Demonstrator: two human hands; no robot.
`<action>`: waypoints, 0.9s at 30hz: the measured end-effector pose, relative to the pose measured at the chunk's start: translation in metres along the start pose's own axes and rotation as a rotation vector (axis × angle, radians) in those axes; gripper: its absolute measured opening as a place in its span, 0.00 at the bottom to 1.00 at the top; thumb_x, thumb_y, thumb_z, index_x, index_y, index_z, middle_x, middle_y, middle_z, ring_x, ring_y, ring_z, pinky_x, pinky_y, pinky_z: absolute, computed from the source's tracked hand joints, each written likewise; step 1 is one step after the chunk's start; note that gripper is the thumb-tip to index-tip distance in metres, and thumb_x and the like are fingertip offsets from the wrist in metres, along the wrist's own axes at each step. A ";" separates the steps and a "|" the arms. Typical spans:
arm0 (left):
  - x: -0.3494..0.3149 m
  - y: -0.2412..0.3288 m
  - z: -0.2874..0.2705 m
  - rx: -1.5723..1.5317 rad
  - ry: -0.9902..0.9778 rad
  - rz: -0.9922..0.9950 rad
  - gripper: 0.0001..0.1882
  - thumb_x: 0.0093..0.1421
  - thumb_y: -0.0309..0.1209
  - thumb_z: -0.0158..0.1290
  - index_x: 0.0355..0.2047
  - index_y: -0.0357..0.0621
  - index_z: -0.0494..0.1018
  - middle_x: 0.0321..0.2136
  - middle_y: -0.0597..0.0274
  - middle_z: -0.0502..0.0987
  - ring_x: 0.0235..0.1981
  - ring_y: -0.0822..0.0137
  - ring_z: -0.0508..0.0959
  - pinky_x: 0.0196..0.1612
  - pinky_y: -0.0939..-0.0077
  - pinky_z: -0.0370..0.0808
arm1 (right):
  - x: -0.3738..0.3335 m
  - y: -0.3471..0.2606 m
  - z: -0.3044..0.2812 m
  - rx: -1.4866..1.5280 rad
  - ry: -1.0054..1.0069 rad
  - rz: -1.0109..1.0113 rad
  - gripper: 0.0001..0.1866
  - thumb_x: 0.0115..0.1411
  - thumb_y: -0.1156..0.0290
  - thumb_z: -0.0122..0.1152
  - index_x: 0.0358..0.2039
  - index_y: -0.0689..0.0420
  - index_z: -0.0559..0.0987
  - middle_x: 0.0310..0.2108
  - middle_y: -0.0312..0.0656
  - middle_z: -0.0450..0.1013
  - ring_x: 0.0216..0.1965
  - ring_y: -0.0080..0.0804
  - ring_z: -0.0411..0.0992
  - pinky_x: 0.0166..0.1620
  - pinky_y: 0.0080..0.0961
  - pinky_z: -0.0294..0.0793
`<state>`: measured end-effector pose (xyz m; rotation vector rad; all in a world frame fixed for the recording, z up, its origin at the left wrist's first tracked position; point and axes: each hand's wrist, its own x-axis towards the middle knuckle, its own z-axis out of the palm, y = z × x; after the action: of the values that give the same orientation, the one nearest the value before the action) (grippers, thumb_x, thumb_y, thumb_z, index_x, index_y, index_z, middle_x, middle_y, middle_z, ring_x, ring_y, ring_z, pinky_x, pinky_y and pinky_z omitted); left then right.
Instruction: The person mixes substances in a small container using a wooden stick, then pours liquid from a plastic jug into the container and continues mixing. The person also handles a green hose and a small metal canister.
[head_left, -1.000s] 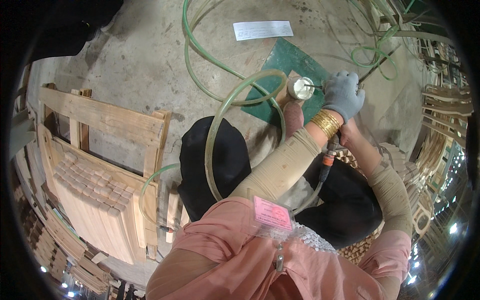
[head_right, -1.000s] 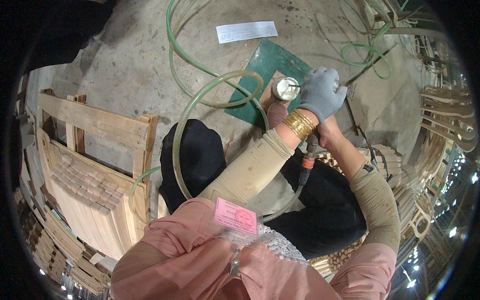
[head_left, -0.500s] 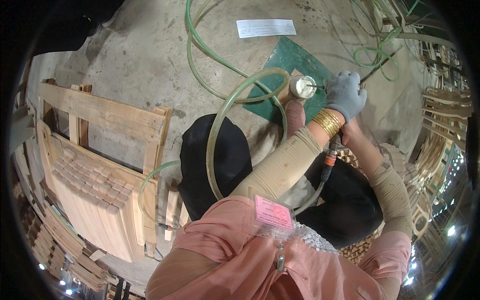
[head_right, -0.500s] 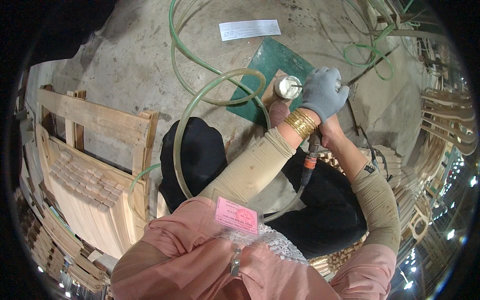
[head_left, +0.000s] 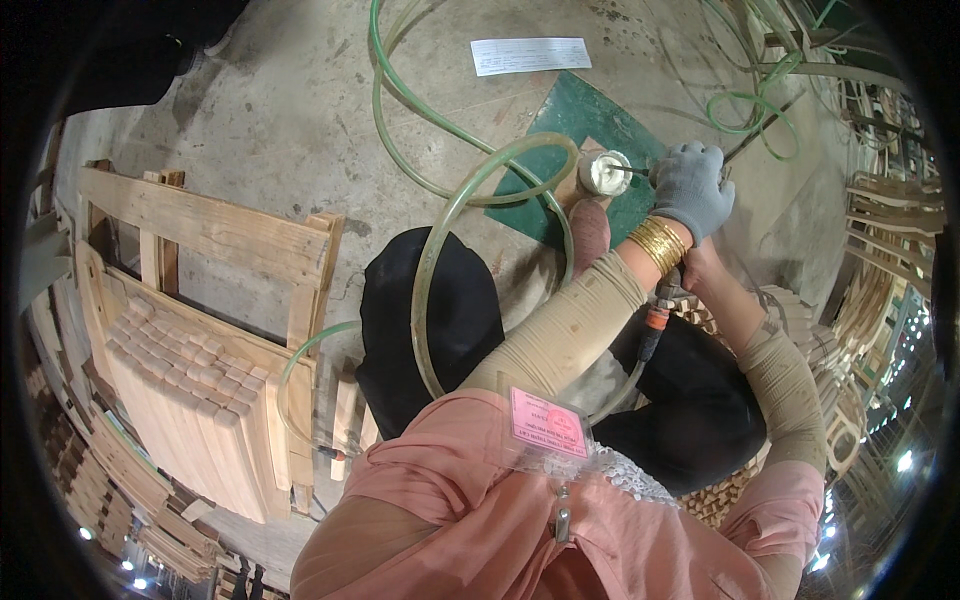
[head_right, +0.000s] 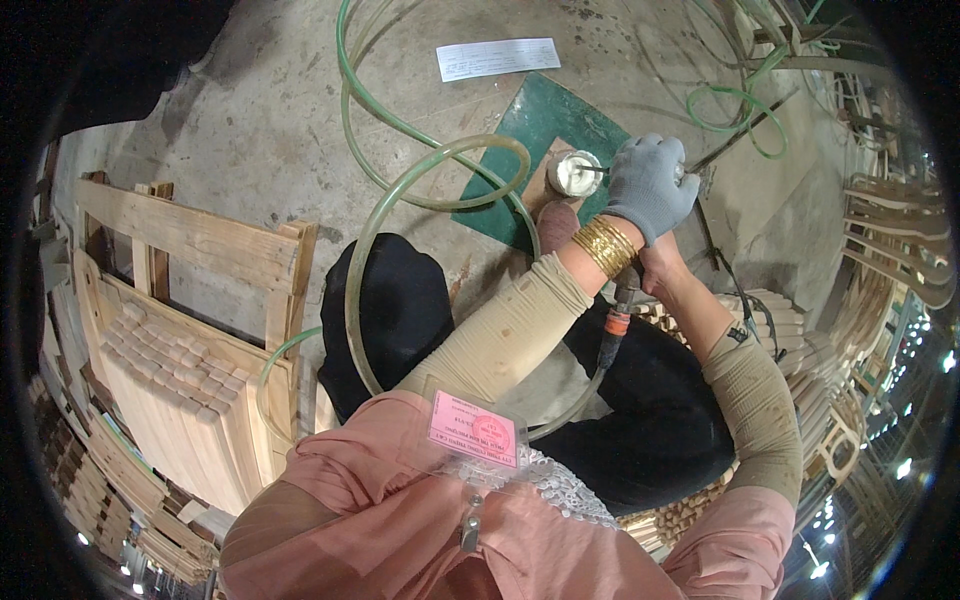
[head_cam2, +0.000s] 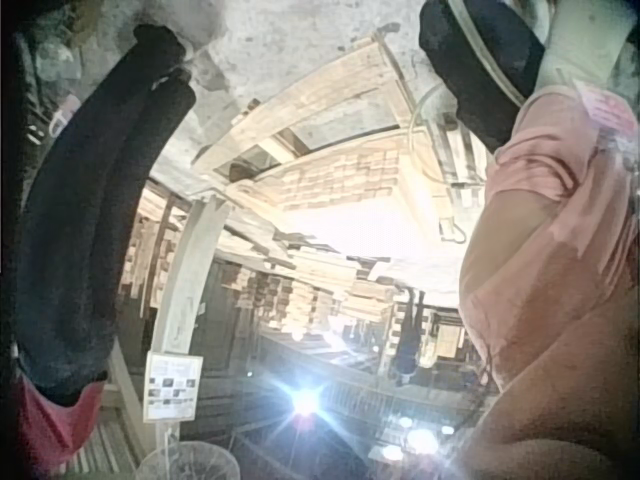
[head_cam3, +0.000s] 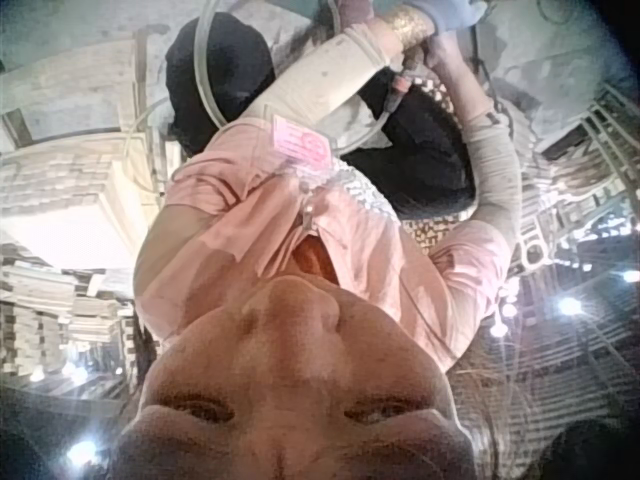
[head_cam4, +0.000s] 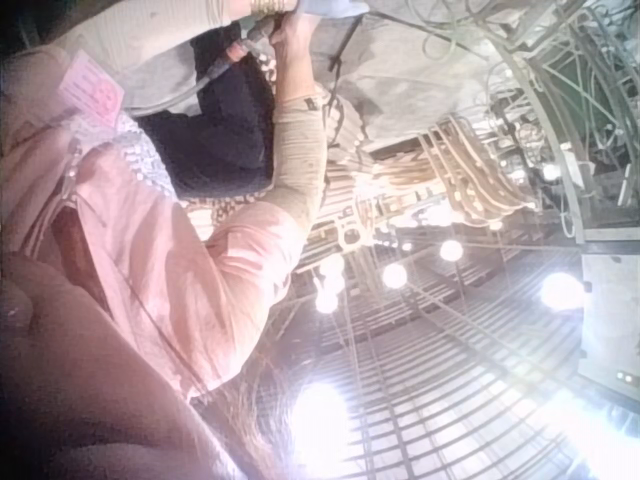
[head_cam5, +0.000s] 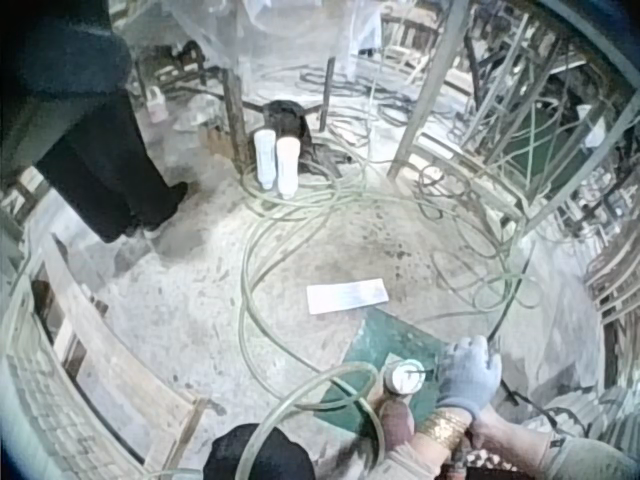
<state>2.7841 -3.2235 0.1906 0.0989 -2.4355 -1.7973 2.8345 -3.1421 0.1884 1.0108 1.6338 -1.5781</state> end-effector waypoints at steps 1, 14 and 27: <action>0.000 0.000 0.000 0.001 -0.003 0.001 0.12 0.41 0.36 0.56 0.23 0.44 0.69 0.26 0.52 0.70 0.32 0.51 0.71 0.37 0.59 0.67 | 0.000 0.000 -0.001 0.002 0.004 0.014 0.20 0.61 0.54 0.39 0.43 0.56 0.69 0.38 0.41 0.71 0.37 0.31 0.71 0.40 0.33 0.72; 0.000 0.000 -0.003 -0.052 0.005 -0.007 0.10 0.41 0.35 0.55 0.21 0.43 0.68 0.24 0.51 0.70 0.31 0.50 0.71 0.36 0.59 0.67 | -0.011 -0.004 0.008 -0.139 0.067 -0.089 0.18 0.62 0.59 0.39 0.47 0.56 0.66 0.41 0.42 0.70 0.40 0.32 0.71 0.42 0.34 0.71; -0.002 -0.001 -0.005 -0.042 0.011 -0.035 0.11 0.41 0.35 0.55 0.22 0.44 0.69 0.24 0.51 0.71 0.30 0.50 0.72 0.34 0.59 0.68 | -0.017 -0.008 0.014 -0.220 0.121 0.006 0.19 0.63 0.60 0.39 0.50 0.55 0.66 0.43 0.42 0.70 0.42 0.33 0.71 0.42 0.35 0.72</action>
<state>2.7868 -3.2287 0.1907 0.1483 -2.4021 -1.8566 2.8354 -3.1572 0.2057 1.0088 1.8382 -1.3202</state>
